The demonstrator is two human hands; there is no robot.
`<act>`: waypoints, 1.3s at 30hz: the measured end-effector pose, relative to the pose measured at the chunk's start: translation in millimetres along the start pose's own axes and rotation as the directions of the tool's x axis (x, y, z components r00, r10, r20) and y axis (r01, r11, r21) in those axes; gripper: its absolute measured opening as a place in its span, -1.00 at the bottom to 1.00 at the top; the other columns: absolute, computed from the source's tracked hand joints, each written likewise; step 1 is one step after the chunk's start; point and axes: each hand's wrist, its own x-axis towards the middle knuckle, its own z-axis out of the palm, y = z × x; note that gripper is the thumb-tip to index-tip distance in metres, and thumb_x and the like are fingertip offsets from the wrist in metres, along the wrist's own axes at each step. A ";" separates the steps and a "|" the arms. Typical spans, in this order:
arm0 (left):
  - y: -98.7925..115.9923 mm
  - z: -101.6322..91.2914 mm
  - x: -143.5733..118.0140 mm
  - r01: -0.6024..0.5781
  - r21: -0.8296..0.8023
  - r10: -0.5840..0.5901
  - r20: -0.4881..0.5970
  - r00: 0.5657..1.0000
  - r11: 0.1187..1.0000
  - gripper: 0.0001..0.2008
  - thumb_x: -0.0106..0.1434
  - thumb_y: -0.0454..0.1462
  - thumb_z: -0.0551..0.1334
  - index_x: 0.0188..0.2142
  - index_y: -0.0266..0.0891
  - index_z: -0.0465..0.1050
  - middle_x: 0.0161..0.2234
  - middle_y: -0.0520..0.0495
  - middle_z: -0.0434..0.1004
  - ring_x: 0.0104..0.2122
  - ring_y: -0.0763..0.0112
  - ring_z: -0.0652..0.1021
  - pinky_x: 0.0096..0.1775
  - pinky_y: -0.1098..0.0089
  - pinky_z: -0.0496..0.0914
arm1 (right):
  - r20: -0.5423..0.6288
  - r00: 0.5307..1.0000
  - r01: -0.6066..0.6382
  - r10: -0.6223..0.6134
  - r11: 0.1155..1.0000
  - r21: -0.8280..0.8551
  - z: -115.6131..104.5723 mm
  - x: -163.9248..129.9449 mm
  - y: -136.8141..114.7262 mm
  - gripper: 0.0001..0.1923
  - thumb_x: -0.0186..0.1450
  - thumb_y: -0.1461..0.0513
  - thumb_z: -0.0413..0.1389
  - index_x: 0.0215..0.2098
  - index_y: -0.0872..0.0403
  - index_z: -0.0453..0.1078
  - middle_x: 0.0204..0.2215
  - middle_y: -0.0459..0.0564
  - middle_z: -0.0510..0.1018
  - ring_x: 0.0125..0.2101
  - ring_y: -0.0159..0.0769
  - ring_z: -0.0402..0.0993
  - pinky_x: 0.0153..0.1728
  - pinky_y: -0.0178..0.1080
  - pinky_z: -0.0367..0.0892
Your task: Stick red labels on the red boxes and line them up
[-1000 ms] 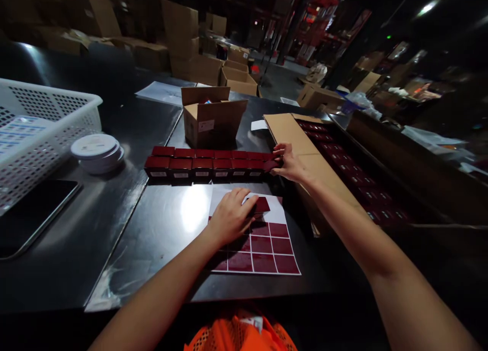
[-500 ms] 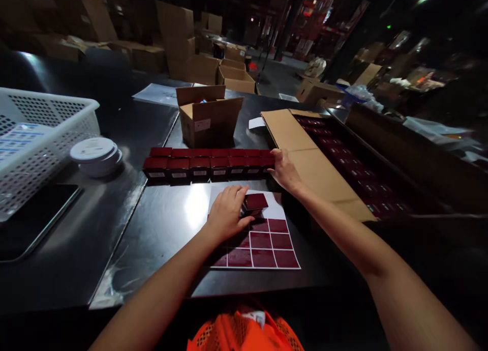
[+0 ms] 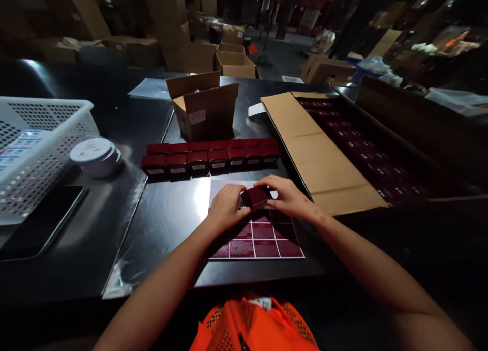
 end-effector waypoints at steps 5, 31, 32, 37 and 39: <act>-5.3 -2.5 2.1 0.041 -0.223 -0.056 -0.061 0.997 0.974 -0.50 0.02 -0.30 0.45 -0.03 -0.22 0.42 -0.11 -0.14 0.57 -0.09 0.13 0.58 -0.05 0.12 0.51 | -0.130 0.982 -0.101 0.134 0.966 0.237 12.7 -4.4 8.3 -0.53 0.15 0.11 0.31 0.00 0.02 0.38 -0.08 0.05 0.55 -0.15 -0.15 0.57 -0.11 -0.09 0.55; -6.0 -15.2 8.8 0.046 -0.790 -0.233 -0.124 0.964 0.611 -0.51 -0.06 -0.32 0.37 -0.15 -0.12 0.22 -0.10 0.00 0.46 -0.12 0.38 0.55 -0.12 0.37 0.50 | -0.153 0.987 0.032 -0.042 0.997 -0.069 42.0 -50.9 -22.4 -0.44 0.35 0.10 0.22 0.26 -0.11 0.19 0.24 0.14 0.30 0.30 0.02 0.18 0.29 0.15 0.21; -4.2 -15.4 8.3 0.069 -0.812 -0.260 -0.104 0.960 0.579 -0.48 -0.09 -0.31 0.37 -0.15 -0.11 0.20 -0.12 0.03 0.45 -0.16 0.40 0.55 -0.16 0.40 0.49 | -0.225 0.974 0.028 -0.037 0.999 -0.044 46.4 -44.6 -26.4 -0.46 0.33 0.09 0.25 0.21 -0.11 0.22 0.17 0.13 0.35 0.24 0.01 0.27 0.26 0.14 0.26; -1.9 -17.0 7.0 0.095 -0.879 -0.300 -0.056 0.952 0.467 -0.42 -0.10 -0.32 0.37 -0.12 -0.07 0.14 -0.19 0.10 0.43 -0.21 0.43 0.53 -0.20 0.44 0.46 | -0.426 0.896 -0.012 0.124 0.967 0.256 51.8 -19.3 -30.0 -0.34 0.14 0.07 0.41 0.05 -0.09 0.16 0.11 0.07 0.36 0.07 -0.08 0.43 0.09 0.02 0.46; -3.7 -17.5 7.4 0.103 -0.910 -0.308 -0.028 0.951 0.401 -0.42 -0.09 -0.32 0.37 -0.11 -0.06 0.15 -0.16 0.09 0.44 -0.18 0.42 0.53 -0.18 0.44 0.45 | -0.407 0.897 0.006 0.171 0.917 0.399 49.3 -9.9 -30.3 -0.26 0.06 0.11 0.45 0.06 -0.09 0.15 0.10 0.05 0.38 0.01 -0.12 0.47 0.02 -0.04 0.51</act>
